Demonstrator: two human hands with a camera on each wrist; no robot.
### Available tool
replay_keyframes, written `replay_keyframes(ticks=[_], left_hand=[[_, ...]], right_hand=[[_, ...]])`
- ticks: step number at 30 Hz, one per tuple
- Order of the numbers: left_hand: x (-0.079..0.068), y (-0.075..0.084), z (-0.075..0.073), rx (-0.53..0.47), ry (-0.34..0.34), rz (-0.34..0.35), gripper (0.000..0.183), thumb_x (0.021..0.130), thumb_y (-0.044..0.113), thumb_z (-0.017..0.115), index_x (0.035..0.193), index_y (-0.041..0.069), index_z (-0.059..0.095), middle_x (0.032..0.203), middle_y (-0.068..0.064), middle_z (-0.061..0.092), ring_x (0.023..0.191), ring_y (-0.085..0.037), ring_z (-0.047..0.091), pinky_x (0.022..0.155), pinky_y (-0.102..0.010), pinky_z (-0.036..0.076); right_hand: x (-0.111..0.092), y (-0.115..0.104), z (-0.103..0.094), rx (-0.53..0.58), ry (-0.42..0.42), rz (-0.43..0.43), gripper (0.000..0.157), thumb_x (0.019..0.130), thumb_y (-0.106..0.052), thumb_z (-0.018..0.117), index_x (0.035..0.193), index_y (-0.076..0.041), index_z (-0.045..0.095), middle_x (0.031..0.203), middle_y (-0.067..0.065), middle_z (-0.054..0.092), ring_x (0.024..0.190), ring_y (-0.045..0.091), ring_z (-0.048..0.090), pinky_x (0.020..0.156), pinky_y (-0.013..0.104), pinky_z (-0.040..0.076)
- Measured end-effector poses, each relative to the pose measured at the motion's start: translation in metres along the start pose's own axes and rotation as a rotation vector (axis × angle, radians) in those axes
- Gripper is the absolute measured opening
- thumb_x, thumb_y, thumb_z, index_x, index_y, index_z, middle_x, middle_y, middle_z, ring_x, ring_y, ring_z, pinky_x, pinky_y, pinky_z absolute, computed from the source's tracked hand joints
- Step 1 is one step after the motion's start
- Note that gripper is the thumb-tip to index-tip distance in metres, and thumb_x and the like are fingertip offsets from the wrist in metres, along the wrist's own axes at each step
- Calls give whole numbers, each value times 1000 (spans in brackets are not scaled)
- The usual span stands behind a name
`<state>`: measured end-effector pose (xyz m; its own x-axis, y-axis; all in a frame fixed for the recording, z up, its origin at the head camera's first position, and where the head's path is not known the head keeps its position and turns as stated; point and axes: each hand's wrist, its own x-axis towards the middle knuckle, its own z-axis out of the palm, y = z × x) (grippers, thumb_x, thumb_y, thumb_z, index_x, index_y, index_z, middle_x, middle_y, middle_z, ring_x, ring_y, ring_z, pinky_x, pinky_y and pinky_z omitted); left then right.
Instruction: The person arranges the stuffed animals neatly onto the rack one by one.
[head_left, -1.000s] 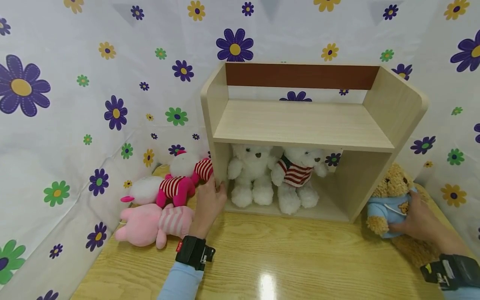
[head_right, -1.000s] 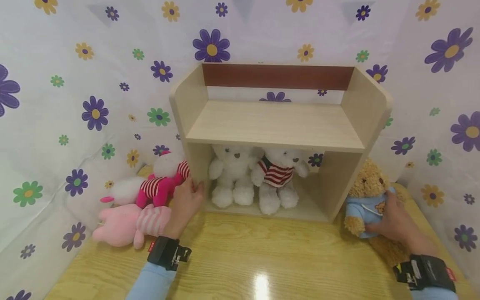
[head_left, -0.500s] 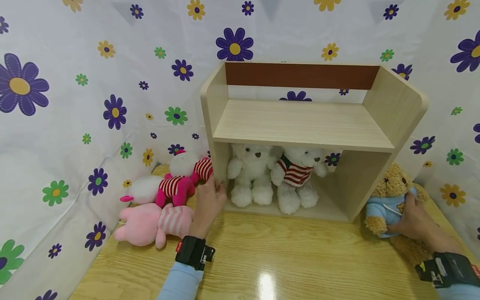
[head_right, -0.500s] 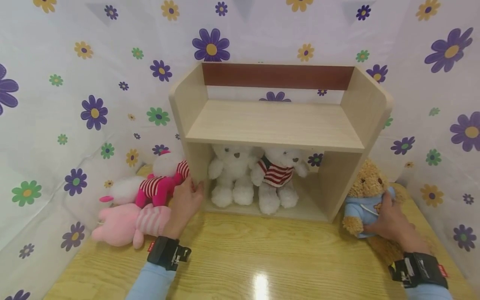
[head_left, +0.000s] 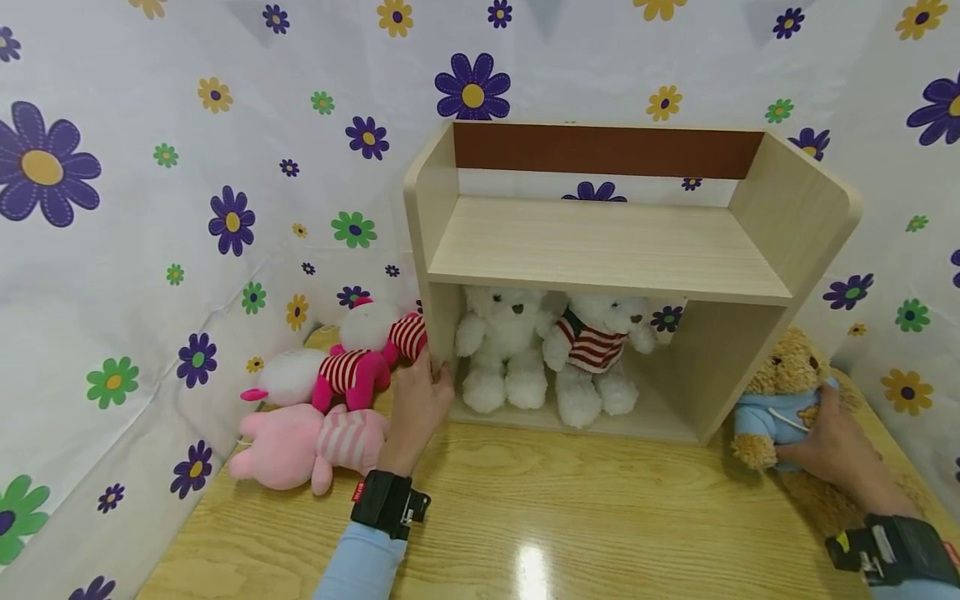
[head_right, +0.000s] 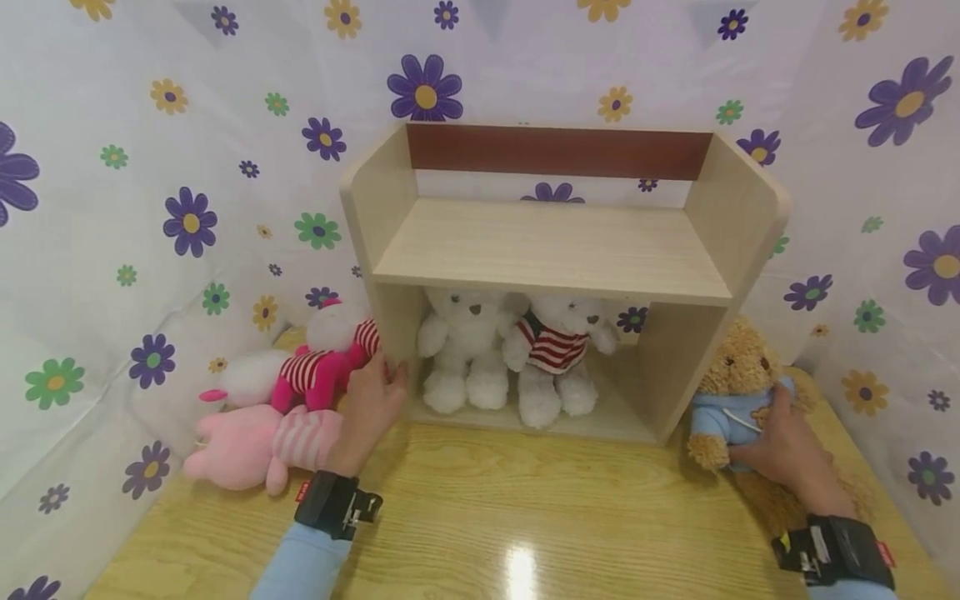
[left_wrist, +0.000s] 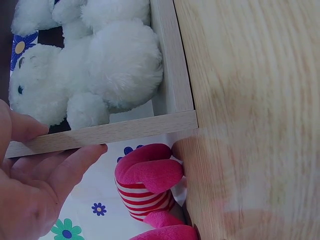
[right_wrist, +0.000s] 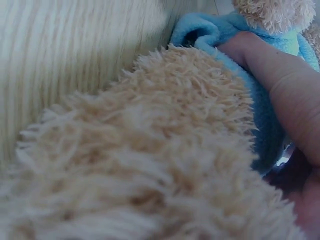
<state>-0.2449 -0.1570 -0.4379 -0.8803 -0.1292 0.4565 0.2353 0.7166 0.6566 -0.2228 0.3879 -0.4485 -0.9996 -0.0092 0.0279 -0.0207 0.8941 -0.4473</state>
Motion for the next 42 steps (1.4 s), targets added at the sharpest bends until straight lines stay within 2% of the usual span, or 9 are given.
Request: replay_keyframes(ticks=[5, 12, 17, 20, 22, 27, 30, 36, 42], left_hand=[[-1, 1, 0, 3, 2, 2, 28, 97, 13, 61, 121, 0, 60, 79, -22, 69, 68, -34, 67, 64, -52, 56], [-1, -2, 1, 12, 12, 17, 28, 97, 12, 61, 121, -2, 60, 78, -23, 70, 65, -31, 65, 60, -49, 55], [0, -1, 1, 15, 17, 8, 29, 97, 14, 61, 122, -1, 60, 84, -25, 72, 71, -37, 70, 65, -54, 57], [0, -1, 1, 5, 9, 8, 30, 97, 13, 61, 122, -2, 60, 86, -27, 72, 71, -37, 70, 65, -53, 57], [-1, -1, 1, 4, 7, 10, 29, 97, 13, 61, 121, -2, 60, 84, -26, 71, 68, -35, 69, 62, -51, 57], [-1, -3, 2, -3, 13, 17, 27, 96, 12, 62, 119, -2, 61, 83, -25, 72, 68, -33, 68, 62, -50, 56], [0, -3, 2, -7, 22, 22, 28, 96, 12, 63, 120, -3, 61, 86, -26, 73, 71, -37, 71, 64, -53, 57], [-1, -3, 1, -7, 8, 12, 28, 97, 13, 61, 121, -1, 61, 83, -24, 72, 67, -33, 68, 63, -51, 56], [-1, -2, 1, -8, -6, -1, 28, 98, 13, 60, 122, -1, 61, 81, -23, 71, 65, -28, 64, 61, -48, 56]], right_hand=[[-3, 0, 0, 16, 51, 8, 123, 74, -23, 87, 147, 22, 0, 103, 47, 49, 79, 46, 58, 61, 47, 48], [-11, 0, 0, 24, 86, 9, 121, 76, -24, 86, 147, 21, 0, 92, 41, 53, 70, 37, 58, 55, 40, 44], [-15, -1, -1, 34, 137, 24, 125, 75, -21, 86, 149, 21, -5, 103, 49, 49, 82, 55, 57, 59, 52, 48], [-19, -4, 0, 37, 169, 68, 126, 75, -18, 84, 151, 20, -9, 120, 58, 39, 100, 67, 49, 71, 66, 47], [-22, -5, -1, 29, 185, 101, 125, 76, -17, 83, 151, 20, -11, 127, 60, 33, 105, 69, 43, 76, 70, 44], [-28, -8, -3, 13, 209, 152, 120, 79, -17, 80, 150, 21, -8, 123, 56, 33, 98, 65, 44, 70, 64, 44], [-29, -10, -3, 26, 223, 167, 120, 79, -16, 81, 151, 20, -8, 124, 54, 32, 99, 63, 44, 70, 63, 44], [-35, -8, 0, 67, 317, 112, 122, 74, -10, 84, 154, 14, -5, 127, 51, 33, 100, 63, 44, 73, 67, 43], [-42, -9, -1, 90, 378, 56, 131, 70, -9, 87, 158, 5, -7, 146, 51, 22, 114, 70, 37, 87, 77, 36]])
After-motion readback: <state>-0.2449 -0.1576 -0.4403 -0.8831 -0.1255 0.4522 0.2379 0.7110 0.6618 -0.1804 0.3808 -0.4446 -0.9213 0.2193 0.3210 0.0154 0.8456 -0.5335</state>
